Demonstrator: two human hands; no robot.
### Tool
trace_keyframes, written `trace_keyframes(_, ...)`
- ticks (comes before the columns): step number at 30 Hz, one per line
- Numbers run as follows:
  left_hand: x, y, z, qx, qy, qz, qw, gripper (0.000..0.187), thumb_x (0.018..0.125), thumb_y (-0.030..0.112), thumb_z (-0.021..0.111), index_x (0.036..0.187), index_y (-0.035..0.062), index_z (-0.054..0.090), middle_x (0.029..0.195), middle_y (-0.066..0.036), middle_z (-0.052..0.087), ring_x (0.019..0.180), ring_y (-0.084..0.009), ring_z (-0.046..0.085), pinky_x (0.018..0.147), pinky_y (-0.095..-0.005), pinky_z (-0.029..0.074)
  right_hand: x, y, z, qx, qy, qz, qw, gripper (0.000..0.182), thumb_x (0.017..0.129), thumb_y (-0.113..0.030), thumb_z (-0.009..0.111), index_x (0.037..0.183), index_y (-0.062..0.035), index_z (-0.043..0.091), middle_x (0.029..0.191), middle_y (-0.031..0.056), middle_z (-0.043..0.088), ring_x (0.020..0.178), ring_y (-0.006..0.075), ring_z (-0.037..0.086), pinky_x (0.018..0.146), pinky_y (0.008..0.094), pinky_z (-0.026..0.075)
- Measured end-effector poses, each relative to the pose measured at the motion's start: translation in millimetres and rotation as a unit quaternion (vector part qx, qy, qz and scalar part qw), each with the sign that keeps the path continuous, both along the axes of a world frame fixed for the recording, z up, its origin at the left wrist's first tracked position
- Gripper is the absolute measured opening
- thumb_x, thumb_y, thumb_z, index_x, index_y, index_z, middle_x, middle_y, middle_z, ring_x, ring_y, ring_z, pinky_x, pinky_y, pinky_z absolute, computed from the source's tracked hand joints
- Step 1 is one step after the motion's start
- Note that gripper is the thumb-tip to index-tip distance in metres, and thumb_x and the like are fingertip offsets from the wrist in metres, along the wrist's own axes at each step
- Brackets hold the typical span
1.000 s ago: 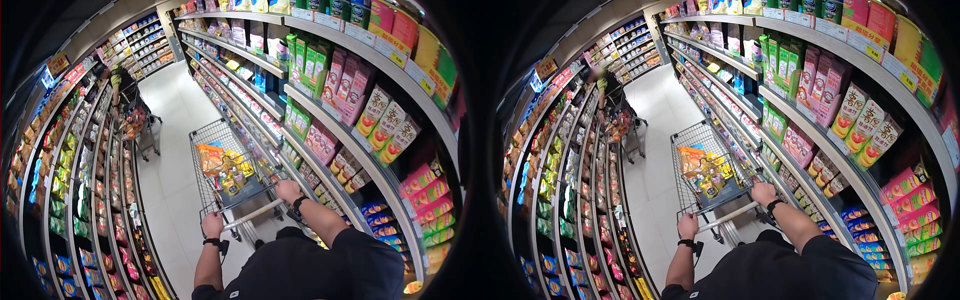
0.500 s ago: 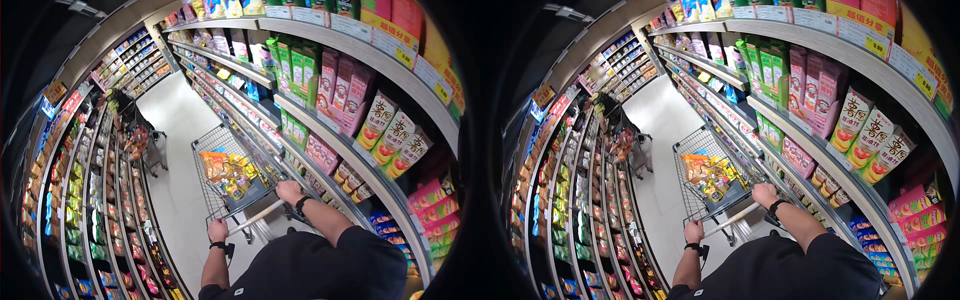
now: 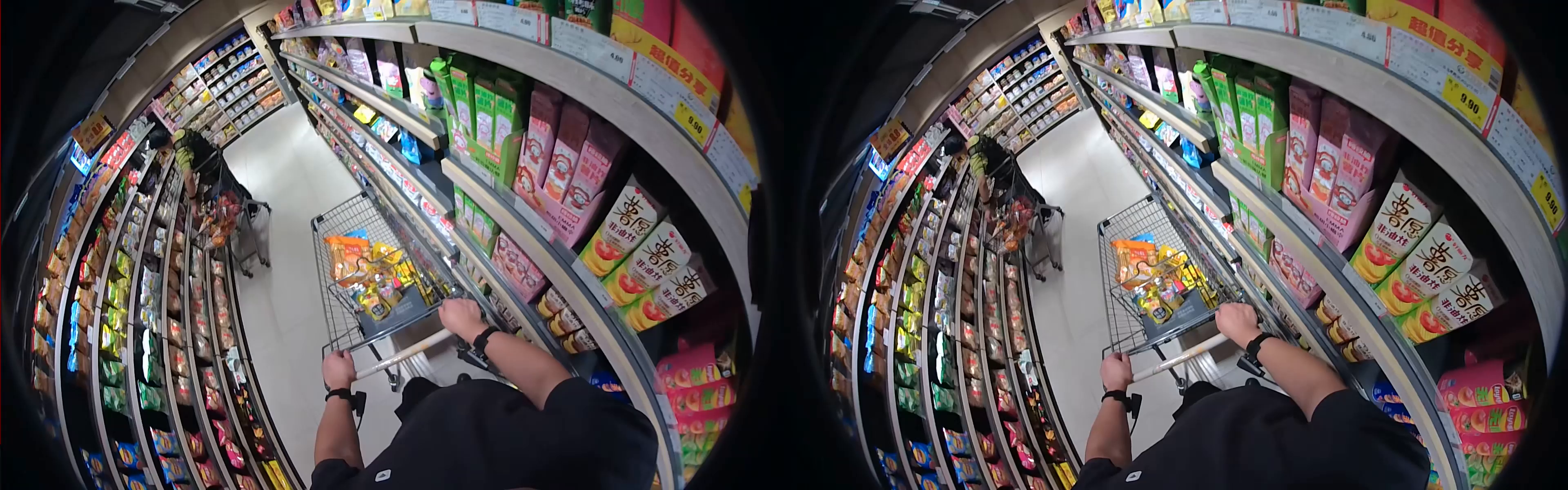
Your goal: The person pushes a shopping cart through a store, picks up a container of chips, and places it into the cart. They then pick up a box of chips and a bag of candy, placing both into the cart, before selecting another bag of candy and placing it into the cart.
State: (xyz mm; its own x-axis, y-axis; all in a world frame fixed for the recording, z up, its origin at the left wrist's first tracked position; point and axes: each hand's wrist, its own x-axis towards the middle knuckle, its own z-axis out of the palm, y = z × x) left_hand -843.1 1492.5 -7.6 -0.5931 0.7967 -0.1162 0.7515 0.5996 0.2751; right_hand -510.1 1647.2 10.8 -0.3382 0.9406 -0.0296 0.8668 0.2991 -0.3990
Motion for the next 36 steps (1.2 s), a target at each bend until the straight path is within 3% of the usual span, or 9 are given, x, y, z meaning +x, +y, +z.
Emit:
trace_keyframes(16,-3.0,1.2,4.3,0.017,-0.044,-0.032,0.998,0.031,0.095,0.037,0.064,0.098,0.0102,0.078,0.094,-0.017,0.076,0.091,-0.0371,0.073,0.083,-0.0481,0.058,-2.2,-0.9,2.0,0.015,-0.006,-0.029,0.999,0.029,0.094,-0.032,0.059,0.083,-0.0086,0.074,0.081,0.0164,0.074,0.080,0.0360,0.073,0.076,0.0499,0.057)
trace_keyframes(19,-2.0,1.6,7.6,0.013,-0.045,-0.046,0.998,0.030,0.095,0.036,0.064,0.097,0.0103,0.079,0.091,-0.016,0.076,0.089,-0.0377,0.073,0.082,-0.0482,0.058,1.5,1.6,3.4,-0.019,0.046,-0.045,0.998,0.021,0.092,-0.028,0.061,0.094,-0.0155,0.078,0.085,0.0122,0.075,0.081,0.0350,0.073,0.077,0.0483,0.057)
trace_keyframes(23,-12.7,7.6,0.1,0.042,-0.056,-0.100,0.993,0.031,0.095,0.035,0.062,0.095,0.0091,0.078,0.087,-0.018,0.075,0.085,-0.0390,0.073,0.078,-0.0490,0.058,3.1,2.5,33.3,-0.051,0.178,0.009,0.983,0.017,0.093,-0.024,0.064,0.102,-0.0142,0.075,0.090,0.0124,0.075,0.084,0.0346,0.073,0.077,0.0459,0.057)
trace_keyframes(26,-11.7,4.3,2.7,0.075,-0.074,-0.114,0.988,0.031,0.096,0.033,0.064,0.091,0.0047,0.077,0.084,-0.018,0.075,0.081,-0.0393,0.072,0.073,-0.0493,0.056,-2.3,-6.3,83.5,0.023,0.234,0.032,0.971,0.017,0.093,-0.023,0.065,0.104,-0.0139,0.074,0.092,0.0120,0.075,0.085,0.0341,0.072,0.075,0.0455,0.056)
trace_keyframes(29,-10.6,5.2,8.8,0.068,-0.119,-0.139,0.981,0.032,0.097,0.031,0.065,0.087,0.0015,0.075,0.082,-0.019,0.074,0.078,-0.0387,0.072,0.070,-0.0485,0.054,10.7,-25.9,168.8,0.112,0.238,-0.007,0.965,0.018,0.094,-0.023,0.067,0.105,-0.0117,0.075,0.097,0.0119,0.075,0.088,0.0340,0.072,0.076,0.0441,0.056)
trace_keyframes(32,-25.0,7.0,-11.5,0.084,-0.125,-0.198,0.969,0.035,0.097,0.031,0.064,0.084,-0.0005,0.073,0.077,-0.019,0.072,0.072,-0.0384,0.070,0.066,-0.0481,0.052,44.0,-51.9,242.2,0.312,0.269,-0.043,0.910,0.015,0.092,-0.008,0.071,0.105,-0.0054,0.075,0.093,0.0118,0.075,0.083,0.0285,0.073,0.073,0.0374,0.057)
trace_keyframes(36,-23.8,8.9,-9.2,0.078,-0.152,-0.241,0.955,0.037,0.098,0.030,0.063,0.082,-0.0021,0.072,0.073,-0.019,0.070,0.068,-0.0383,0.069,0.064,-0.0467,0.052,98.5,-103.9,290.1,0.474,0.219,-0.212,0.826,0.009,0.091,-0.007,0.073,0.099,-0.0025,0.075,0.085,0.0103,0.074,0.073,0.0224,0.071,0.068,0.0330,0.055)
